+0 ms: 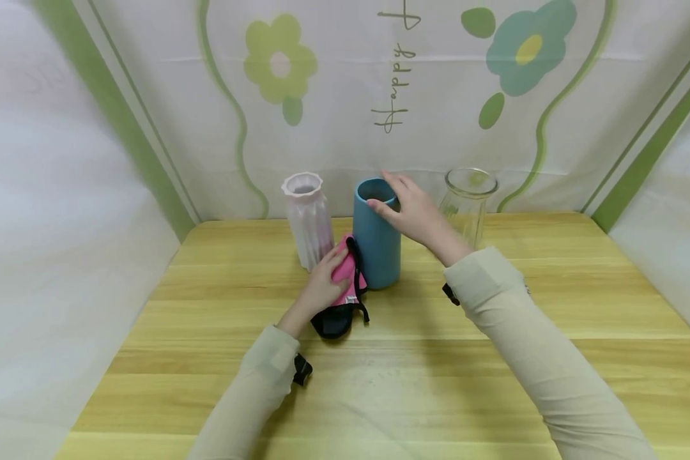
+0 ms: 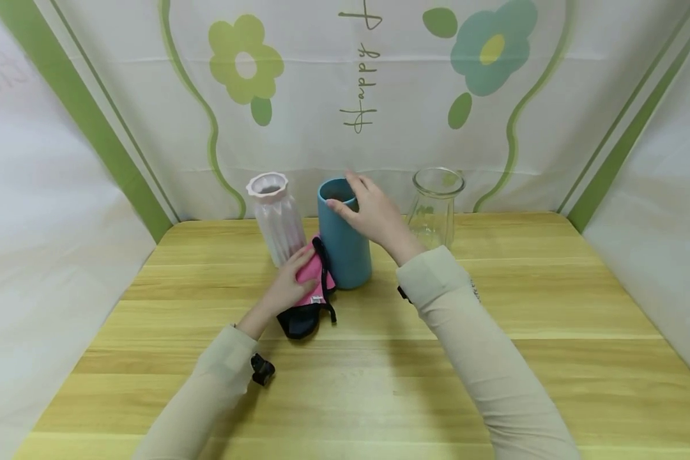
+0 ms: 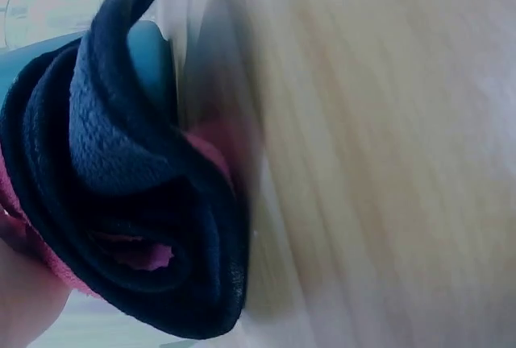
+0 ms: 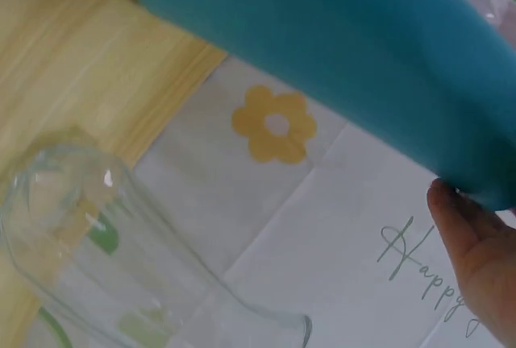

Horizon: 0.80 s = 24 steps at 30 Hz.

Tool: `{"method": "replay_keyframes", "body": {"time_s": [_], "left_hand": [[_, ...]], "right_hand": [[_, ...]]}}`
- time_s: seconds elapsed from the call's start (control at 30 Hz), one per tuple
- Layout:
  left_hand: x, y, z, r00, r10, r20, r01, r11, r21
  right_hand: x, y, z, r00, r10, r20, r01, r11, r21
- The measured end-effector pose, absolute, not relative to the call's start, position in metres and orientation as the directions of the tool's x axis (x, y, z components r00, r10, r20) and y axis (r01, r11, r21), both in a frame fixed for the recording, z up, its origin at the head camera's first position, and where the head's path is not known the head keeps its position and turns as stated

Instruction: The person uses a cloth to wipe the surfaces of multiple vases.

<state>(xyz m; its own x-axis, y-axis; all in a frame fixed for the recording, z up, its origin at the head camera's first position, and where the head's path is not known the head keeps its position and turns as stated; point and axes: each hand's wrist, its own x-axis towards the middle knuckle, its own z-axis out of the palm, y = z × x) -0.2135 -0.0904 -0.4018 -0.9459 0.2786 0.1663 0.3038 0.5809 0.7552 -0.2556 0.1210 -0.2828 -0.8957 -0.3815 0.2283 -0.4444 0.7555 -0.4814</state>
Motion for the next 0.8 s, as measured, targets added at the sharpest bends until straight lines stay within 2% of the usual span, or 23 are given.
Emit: {"method": "replay_keyframes", "body": {"time_s": [0.2, 0.4, 0.63, 0.8], "left_hand": [[-0.215, -0.089, -0.393, -0.926, 0.250, 0.281, 0.373, 0.509, 0.776], [-0.219, -0.082, -0.365, -0.862, 0.233, 0.451, 0.506, 0.471, 0.723], [-0.221, -0.079, -0.353, -0.855, 0.230, 0.465, 0.512, 0.521, 0.683], [-0.222, -0.078, -0.356, -0.872, 0.240, 0.426, 0.485, 0.533, 0.693]], "right_hand": [[-0.263, 0.129, -0.282, -0.848, -0.508, 0.149, -0.520, 0.744, -0.420], [-0.262, 0.129, -0.280, -0.847, -0.513, 0.140, -0.517, 0.731, -0.445], [-0.261, 0.122, -0.280, -0.864, -0.477, 0.162, -0.495, 0.745, -0.446], [-0.260, 0.119, -0.281, -0.878, -0.447, 0.173, -0.474, 0.753, -0.457]]}}
